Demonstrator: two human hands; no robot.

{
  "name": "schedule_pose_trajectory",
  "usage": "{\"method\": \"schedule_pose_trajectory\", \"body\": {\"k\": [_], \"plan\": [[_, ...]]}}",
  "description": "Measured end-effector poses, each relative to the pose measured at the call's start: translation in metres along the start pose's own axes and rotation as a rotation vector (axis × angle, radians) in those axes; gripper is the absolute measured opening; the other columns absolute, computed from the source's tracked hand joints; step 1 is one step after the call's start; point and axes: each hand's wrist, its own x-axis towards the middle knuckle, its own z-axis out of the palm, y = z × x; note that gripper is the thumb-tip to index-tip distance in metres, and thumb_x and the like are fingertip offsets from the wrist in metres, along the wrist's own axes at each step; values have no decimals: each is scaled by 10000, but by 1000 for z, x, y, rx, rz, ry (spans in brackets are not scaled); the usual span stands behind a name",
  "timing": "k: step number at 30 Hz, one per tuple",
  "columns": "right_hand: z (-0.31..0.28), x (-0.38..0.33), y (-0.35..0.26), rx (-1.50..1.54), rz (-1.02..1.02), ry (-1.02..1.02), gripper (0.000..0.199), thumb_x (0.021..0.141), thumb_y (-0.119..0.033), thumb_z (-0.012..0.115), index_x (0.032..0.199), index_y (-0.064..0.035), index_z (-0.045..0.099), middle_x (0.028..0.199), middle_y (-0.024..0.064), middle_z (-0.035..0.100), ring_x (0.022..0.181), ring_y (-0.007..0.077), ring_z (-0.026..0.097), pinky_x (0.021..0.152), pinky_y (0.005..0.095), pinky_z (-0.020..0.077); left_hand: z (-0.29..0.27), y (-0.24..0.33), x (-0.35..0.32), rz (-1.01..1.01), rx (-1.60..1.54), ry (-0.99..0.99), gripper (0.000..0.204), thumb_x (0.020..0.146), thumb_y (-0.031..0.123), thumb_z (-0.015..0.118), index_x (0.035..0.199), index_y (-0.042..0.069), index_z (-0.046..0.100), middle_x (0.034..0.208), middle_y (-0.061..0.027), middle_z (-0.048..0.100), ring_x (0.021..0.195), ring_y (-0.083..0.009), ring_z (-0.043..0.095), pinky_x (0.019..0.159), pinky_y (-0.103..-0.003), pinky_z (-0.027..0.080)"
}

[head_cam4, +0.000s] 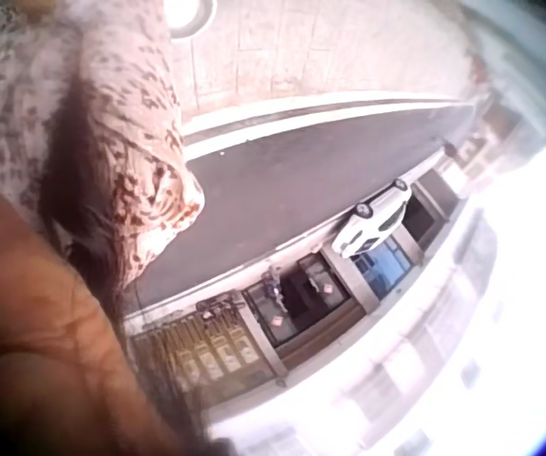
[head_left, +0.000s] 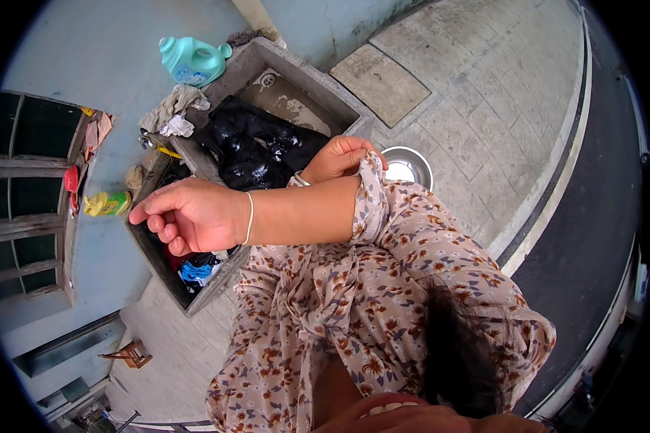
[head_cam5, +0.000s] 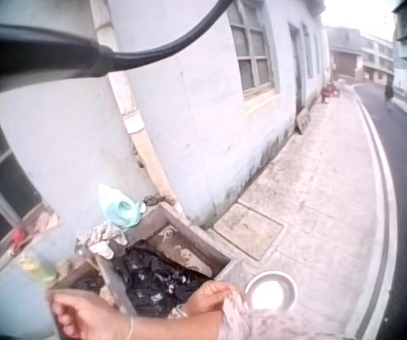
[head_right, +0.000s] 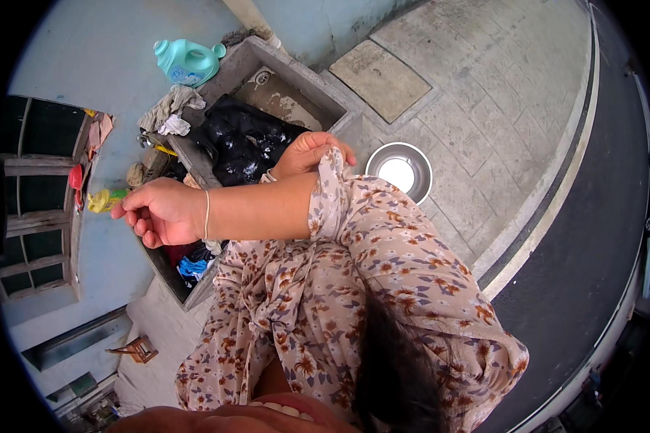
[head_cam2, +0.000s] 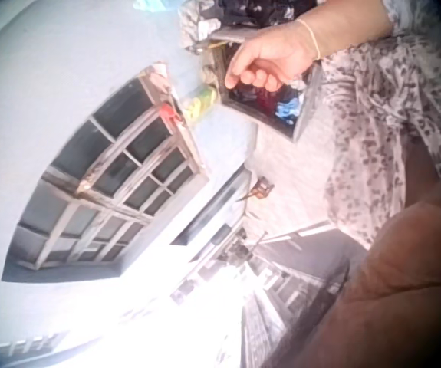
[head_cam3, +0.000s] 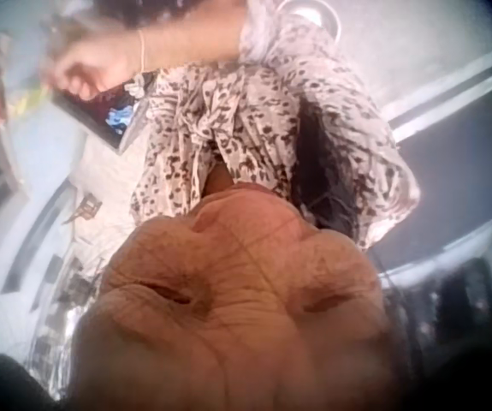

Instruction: The person pours detergent from a bottle onto black trousers in a concrete sink and rubs the fabric to wash it.

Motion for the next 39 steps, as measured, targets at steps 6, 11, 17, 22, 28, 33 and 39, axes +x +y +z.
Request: {"method": "schedule_pose_trajectory", "body": {"k": [6,11,17,22,28,33,39], "plan": [[11,-2,21,-5,88,-51,126,861,-116,530,926,-18,577,622,-11,509,524,81,436,475,237,355,-7,-2,2,-216,-256,-309,174,917,121,491,1055,19,514,928,-17,583,842,-88,562,711,-246,485],[14,-3,-4,12,-4,-106,114,852,-121,532,900,-24,568,618,-19,499,525,75,438,486,236,363,6,-31,-2,-332,-449,-310,176,910,97,488,1069,23,496,926,-20,579,842,-86,560,704,-244,486],[-59,16,-111,142,-437,137,88,828,-93,514,879,-43,565,640,-32,478,551,66,437,504,226,366,21,-82,3,-325,-540,26,189,901,68,484,1085,27,476,925,-24,574,842,-84,558,696,-240,488],[-140,-32,-225,181,-931,568,99,839,-63,457,846,-50,555,607,-16,458,519,85,430,487,236,374,47,-75,-6,-130,-145,458,206,894,44,480,1098,31,458,923,-27,569,843,-82,557,690,-237,489],[-197,-108,-261,70,-1195,1045,152,859,-59,404,832,-54,554,623,0,504,486,91,441,444,240,367,41,-56,-20,408,424,653,370,817,-6,574,1134,24,385,1005,-94,512,814,-118,568,699,-251,496],[-220,-133,-261,28,-1232,1221,174,859,-44,397,798,-49,560,593,-1,502,472,87,439,427,229,368,64,-29,-13,547,1130,733,334,732,25,675,1028,48,520,955,-112,501,826,-229,552,726,-306,463],[-235,-141,-255,-9,-1210,1340,191,847,-26,390,778,-52,566,580,4,513,464,84,448,433,227,369,62,-14,-1,533,1294,687,161,743,36,656,891,46,594,855,-75,519,732,-206,533,606,-287,435]]}}
